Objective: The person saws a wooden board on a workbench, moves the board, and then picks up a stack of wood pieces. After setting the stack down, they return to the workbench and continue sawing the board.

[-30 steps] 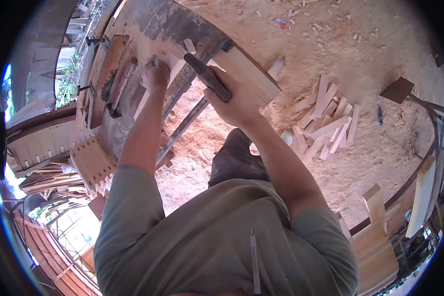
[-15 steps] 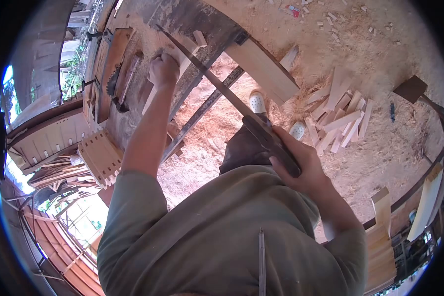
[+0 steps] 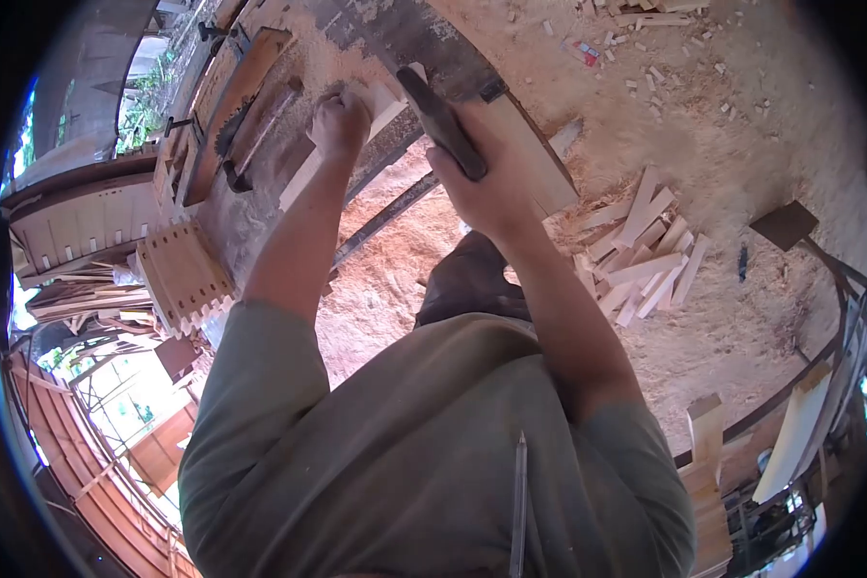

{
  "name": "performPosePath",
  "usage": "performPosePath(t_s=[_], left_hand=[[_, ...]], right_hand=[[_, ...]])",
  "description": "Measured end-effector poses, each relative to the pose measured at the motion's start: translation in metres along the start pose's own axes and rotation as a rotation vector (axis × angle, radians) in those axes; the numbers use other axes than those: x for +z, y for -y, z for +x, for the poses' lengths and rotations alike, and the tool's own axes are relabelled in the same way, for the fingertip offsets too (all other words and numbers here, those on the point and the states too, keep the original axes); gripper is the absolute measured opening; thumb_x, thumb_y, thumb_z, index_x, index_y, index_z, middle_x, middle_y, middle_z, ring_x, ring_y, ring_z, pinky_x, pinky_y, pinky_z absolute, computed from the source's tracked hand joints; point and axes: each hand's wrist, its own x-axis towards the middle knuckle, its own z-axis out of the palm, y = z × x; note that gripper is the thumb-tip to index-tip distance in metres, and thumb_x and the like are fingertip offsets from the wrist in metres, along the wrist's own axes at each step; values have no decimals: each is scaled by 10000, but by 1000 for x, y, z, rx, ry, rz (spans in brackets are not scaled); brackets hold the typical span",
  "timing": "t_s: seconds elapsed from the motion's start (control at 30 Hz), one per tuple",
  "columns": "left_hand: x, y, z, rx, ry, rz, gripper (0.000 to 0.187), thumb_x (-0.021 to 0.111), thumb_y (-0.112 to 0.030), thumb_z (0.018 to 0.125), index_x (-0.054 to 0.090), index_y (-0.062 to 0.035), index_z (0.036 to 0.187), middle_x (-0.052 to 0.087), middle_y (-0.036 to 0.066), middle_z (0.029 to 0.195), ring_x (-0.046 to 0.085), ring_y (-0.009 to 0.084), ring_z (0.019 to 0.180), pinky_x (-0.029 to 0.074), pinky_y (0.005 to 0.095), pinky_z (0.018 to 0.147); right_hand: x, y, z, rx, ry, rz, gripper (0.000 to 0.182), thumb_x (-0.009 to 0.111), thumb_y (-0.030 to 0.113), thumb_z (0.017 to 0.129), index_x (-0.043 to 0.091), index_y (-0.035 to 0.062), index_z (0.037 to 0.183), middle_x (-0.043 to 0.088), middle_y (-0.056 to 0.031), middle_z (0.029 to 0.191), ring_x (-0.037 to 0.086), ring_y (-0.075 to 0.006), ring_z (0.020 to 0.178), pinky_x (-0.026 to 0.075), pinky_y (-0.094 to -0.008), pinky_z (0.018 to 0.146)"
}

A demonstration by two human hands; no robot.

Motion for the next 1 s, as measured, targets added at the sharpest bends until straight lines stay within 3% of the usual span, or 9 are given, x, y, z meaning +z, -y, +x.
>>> performPosePath(t_s=[0.1,0.27,0.37,0.5,0.57,0.67,0.83,0.9,1.0], left_hand=[[-2,-2,0,3,17,-5,513,390,-373,903,739,-42,1083,605,72,1356,545,296,1253,296,500,1089],[-1,-6,-1,-3,15,-30,488,395,-360,912,748,-54,1056,599,81,1339,539,279,1257,287,498,1104],[0,-11,-4,-17,-19,-46,466,400,-359,931,758,-79,1037,600,75,1316,535,261,1260,268,510,1130],[4,-17,-6,48,-14,-140,469,404,-400,954,760,-103,1025,610,82,1290,529,283,1264,254,594,1131],[10,-8,-7,85,-45,-357,398,462,-385,949,751,-114,992,639,82,1257,578,313,1180,321,579,1076],[9,25,-28,344,-62,-348,408,549,-435,923,728,-105,1082,546,76,1373,429,294,1332,317,515,1104],[-11,113,-66,579,-192,-112,308,625,-253,841,715,-126,1107,541,82,1382,439,322,1326,326,496,1114],[-29,136,-67,655,78,-194,320,618,-133,798,709,-140,1105,543,69,1383,468,320,1303,334,500,1107],[-72,203,-68,731,106,-249,317,617,-51,757,726,-164,1031,613,18,1298,504,243,1274,326,478,1113]], right_hand=[[-8,4,-17,41,79,-186,465,655,117,890,549,18,1332,656,-111,1009,637,-161,914,498,-293,806],[-37,-13,-60,40,107,-155,487,647,106,890,526,-5,1348,647,-108,1033,608,-145,911,491,-288,812],[-63,-21,-97,202,-151,-129,493,641,69,887,507,-40,1348,632,-72,1041,583,-125,904,482,-266,796],[-84,-18,-134,60,-344,-194,220,580,28,933,543,3,1149,496,5,656,451,-69,504,364,-242,429],[-89,-5,-142,146,-331,-118,117,572,41,939,528,26,1046,490,-4,651,456,-85,513,377,-250,445],[-86,12,-140,109,-184,-164,91,561,49,947,518,37,1027,500,-16,665,477,-103,544,406,-255,484],[-73,9,-148,113,-195,-122,199,588,61,947,549,3,1134,541,-13,718,507,-95,581,423,-244,527],[-69,3,-149,102,-189,-163,182,591,66,947,555,6,1115,544,-10,719,508,-92,578,421,-244,523],[-71,-1,-156,113,-229,-220,136,598,83,951,570,18,1067,544,-1,717,504,-84,565,415,-236,513]])
